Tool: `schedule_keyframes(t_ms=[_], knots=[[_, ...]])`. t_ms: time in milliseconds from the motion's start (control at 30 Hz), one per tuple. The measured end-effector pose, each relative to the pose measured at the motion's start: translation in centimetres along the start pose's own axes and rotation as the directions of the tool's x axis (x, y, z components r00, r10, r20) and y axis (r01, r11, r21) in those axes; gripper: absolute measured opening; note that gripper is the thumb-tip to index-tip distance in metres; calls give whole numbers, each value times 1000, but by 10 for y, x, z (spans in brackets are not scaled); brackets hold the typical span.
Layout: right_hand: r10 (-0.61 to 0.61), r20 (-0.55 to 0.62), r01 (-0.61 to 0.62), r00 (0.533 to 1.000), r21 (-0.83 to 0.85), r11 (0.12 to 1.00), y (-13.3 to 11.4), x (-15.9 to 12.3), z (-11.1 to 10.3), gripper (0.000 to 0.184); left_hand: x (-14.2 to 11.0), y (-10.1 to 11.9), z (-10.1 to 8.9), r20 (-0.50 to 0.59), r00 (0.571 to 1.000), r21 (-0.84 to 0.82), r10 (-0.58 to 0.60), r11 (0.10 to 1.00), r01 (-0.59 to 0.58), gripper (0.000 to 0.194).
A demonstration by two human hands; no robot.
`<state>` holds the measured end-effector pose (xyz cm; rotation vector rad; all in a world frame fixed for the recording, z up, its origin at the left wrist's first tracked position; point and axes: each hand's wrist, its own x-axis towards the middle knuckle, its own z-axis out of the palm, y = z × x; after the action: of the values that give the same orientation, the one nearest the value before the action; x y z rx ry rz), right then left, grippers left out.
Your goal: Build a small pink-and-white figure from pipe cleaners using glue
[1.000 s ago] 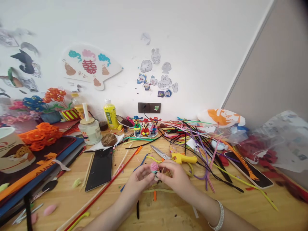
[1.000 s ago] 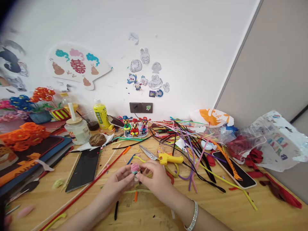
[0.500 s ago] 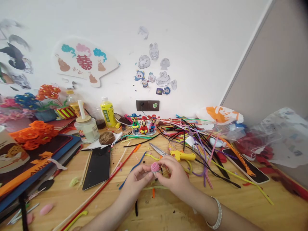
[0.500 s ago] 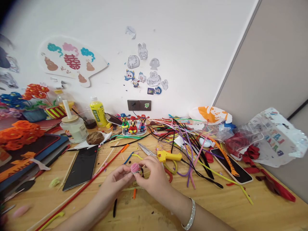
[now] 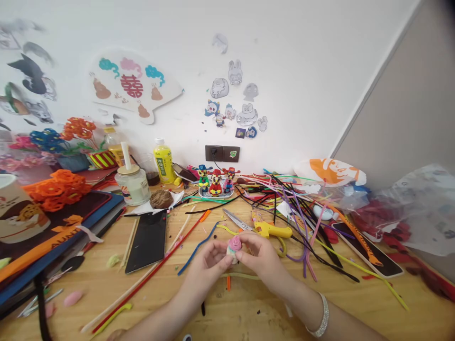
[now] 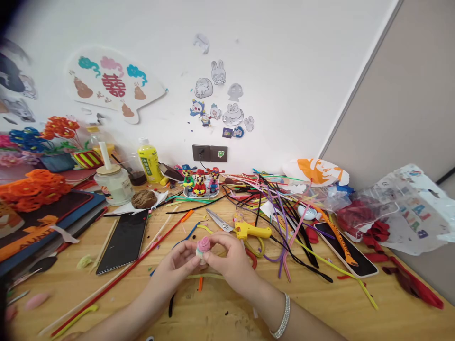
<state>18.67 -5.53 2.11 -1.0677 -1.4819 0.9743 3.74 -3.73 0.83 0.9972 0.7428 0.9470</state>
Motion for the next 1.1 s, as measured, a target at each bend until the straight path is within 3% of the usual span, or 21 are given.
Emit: schedule_keyframes(t_ms=[100,200,367,467,667,900,1100], knots=[[62,23,-65,998,160,985,-2,-1,1,15,-3,2,3,51,998,-56,-26,998,29,35],[116,128,-148,985,280,949,-2,-2,0,20,-4,4,2,89,995,-101,-37,994,46,35],[77,282,-162,956,293,942,-1,2,-9,27,-3,2,0,147,988,-117,-44,991,61,36],[52,278,-123,959,245,962,-1,3,-11,30,-3,3,1,108,994,-71,-19,997,27,37],[142,214,-193,966,238,952,-2,2,-4,30,-4,0,1,-21,994,28,112,993,-111,41],[142,203,-186,969,218,958,-4,0,-1,32,-4,-2,1,-1,986,97,167,981,-166,40],[104,220,-142,970,163,976,-5,-1,-1,29,-10,-1,-2,24,970,314,243,919,-238,26]])
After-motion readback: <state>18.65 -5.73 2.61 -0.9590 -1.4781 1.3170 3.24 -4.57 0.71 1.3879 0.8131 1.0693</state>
